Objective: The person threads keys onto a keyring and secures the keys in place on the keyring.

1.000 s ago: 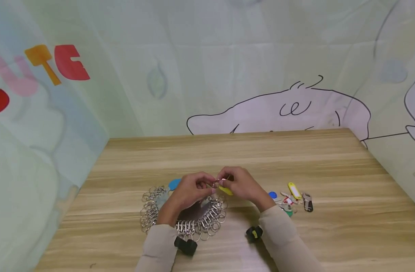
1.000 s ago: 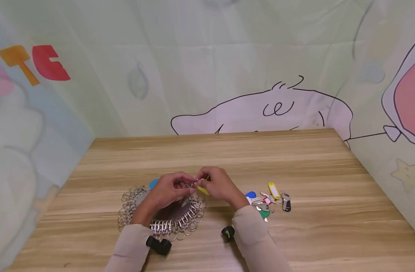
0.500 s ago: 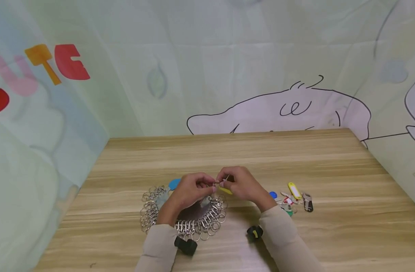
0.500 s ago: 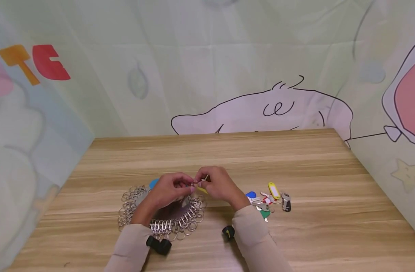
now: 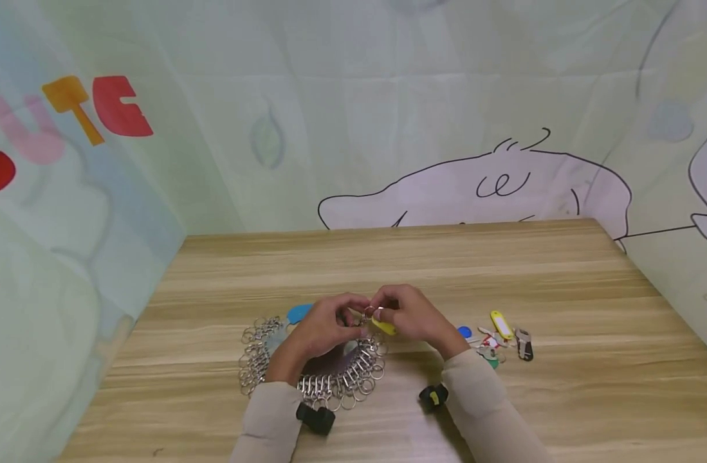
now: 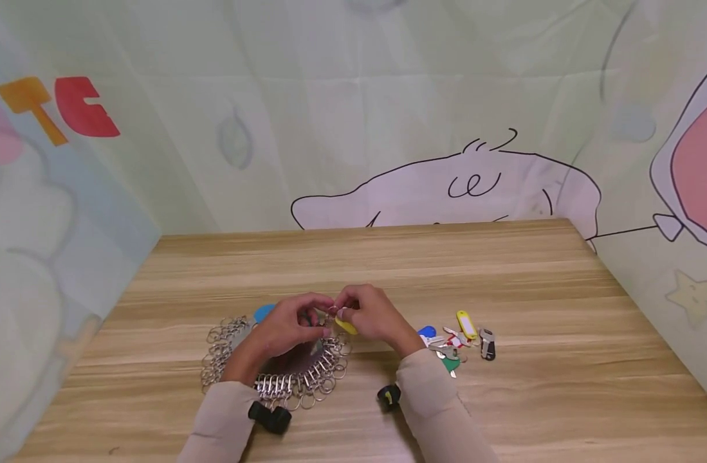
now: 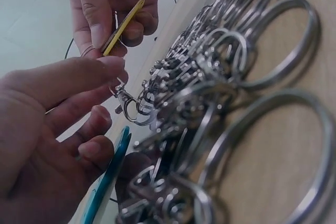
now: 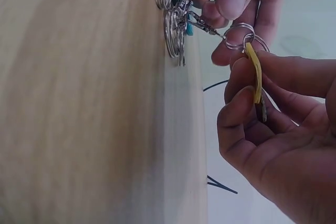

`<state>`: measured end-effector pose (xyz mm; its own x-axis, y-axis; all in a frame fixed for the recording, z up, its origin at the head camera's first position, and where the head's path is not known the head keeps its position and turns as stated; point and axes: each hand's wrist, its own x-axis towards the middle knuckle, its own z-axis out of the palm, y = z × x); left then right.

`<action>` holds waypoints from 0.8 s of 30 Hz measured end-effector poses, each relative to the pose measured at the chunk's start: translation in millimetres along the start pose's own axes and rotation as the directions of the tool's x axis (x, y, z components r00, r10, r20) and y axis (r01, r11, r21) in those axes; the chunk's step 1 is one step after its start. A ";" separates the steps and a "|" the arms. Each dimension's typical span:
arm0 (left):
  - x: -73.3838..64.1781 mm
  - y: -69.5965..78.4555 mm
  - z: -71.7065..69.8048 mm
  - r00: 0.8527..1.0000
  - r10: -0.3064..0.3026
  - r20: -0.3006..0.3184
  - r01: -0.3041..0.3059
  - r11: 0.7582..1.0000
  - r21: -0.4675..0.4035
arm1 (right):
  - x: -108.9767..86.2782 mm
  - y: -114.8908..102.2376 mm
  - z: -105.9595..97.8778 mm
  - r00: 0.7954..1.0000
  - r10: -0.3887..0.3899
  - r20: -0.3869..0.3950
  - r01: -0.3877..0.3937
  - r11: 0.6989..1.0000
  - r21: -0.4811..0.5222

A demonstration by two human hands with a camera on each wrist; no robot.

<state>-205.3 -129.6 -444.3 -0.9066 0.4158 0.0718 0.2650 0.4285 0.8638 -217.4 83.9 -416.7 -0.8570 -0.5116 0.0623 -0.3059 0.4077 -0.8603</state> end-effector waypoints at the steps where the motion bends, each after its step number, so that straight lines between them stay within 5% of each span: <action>1: -0.1 0.4 0.1 1.000 0.004 -0.006 -0.004 1.000 -0.005 | 0.2 0.5 0.0 1.000 0.001 -0.003 -0.001 1.000 0.002; 24: 0.4 1.4 1.6 0.996 0.010 -0.092 -0.009 1.000 0.018 | 0.3 -2.2 -0.5 0.999 -0.032 0.028 0.032 0.999 -0.024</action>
<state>-204.7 -127.6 -443.8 -0.9303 0.3443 0.1266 0.2787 0.4391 0.8541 -217.2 83.2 -414.5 -0.8351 -0.5449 0.0756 -0.3432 0.4087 -0.8457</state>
